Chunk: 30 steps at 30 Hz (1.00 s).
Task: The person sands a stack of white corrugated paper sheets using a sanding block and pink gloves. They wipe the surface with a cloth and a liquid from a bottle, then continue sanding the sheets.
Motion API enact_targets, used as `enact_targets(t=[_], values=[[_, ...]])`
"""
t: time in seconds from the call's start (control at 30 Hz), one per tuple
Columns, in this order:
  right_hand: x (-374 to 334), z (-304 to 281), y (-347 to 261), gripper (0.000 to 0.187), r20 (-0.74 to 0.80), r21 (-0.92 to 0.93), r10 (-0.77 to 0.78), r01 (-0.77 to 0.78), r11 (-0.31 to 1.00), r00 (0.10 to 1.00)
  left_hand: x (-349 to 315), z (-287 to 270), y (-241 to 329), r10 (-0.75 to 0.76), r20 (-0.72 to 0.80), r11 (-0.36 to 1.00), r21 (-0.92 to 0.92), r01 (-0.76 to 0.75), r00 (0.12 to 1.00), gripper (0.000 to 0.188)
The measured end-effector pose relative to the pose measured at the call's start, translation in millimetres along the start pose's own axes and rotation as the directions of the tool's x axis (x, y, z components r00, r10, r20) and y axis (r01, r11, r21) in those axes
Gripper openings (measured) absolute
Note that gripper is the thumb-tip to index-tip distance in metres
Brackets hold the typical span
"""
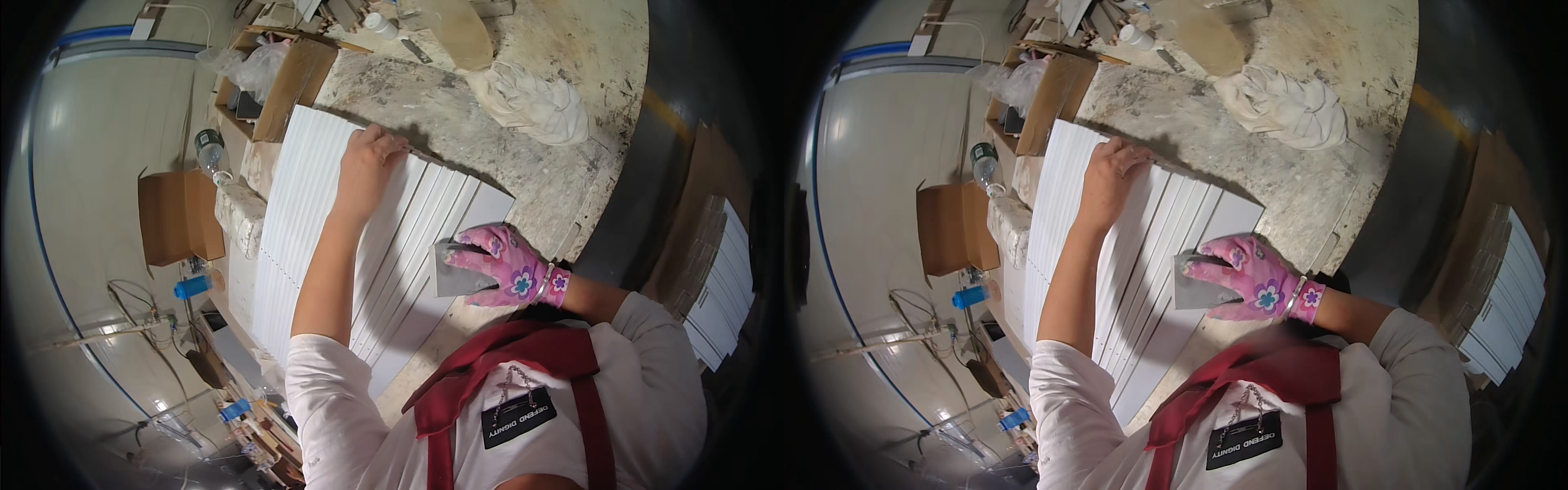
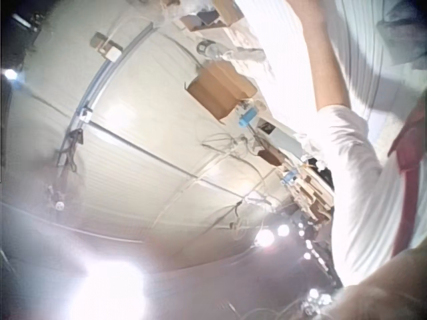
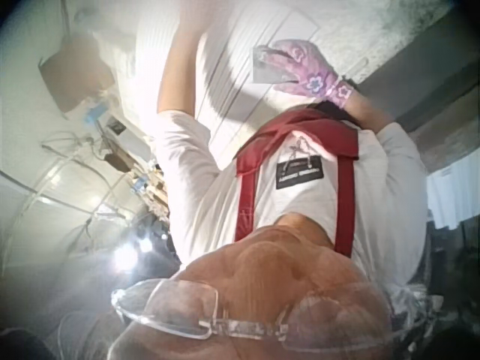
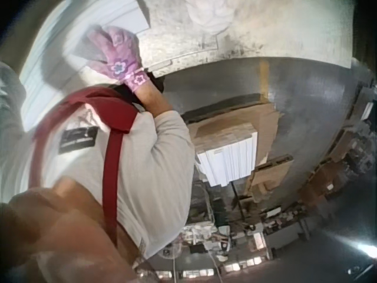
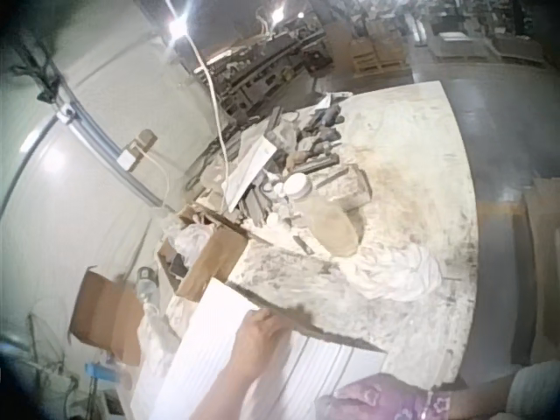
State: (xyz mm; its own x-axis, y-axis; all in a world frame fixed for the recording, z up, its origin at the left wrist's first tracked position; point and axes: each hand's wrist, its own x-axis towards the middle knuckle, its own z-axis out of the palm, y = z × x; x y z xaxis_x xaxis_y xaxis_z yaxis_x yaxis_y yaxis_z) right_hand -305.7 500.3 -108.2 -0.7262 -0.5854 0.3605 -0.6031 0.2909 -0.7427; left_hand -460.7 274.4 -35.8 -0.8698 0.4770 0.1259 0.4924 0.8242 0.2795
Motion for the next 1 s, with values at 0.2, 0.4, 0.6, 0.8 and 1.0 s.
enact_targets(t=[0.2,0.4,0.6,0.8,1.0], values=[[1,-11,7,0.066,0.102,0.110,0.027,-0.038,0.993,0.994,23,0,-1,-0.004,0.126,0.999,-0.043,0.009,0.992,0.009],[1,-12,11,0.066,0.122,0.156,0.014,-0.034,0.987,0.992,38,5,10,0.055,0.202,0.997,0.038,-0.064,0.978,0.014],[0,-10,12,0.066,0.136,0.202,0.020,-0.048,0.978,0.990,35,-4,15,-0.448,-0.041,0.772,-0.523,0.362,0.893,0.018],[1,-11,9,0.067,0.164,0.151,0.005,-0.030,0.988,0.986,-97,-42,15,-0.675,-0.098,0.677,-0.476,0.561,0.732,0.018],[66,-15,-39,0.065,0.217,0.063,-0.002,-0.012,0.998,0.976,-295,-51,54,-0.849,-0.114,0.522,-0.339,0.783,0.516,0.074]])
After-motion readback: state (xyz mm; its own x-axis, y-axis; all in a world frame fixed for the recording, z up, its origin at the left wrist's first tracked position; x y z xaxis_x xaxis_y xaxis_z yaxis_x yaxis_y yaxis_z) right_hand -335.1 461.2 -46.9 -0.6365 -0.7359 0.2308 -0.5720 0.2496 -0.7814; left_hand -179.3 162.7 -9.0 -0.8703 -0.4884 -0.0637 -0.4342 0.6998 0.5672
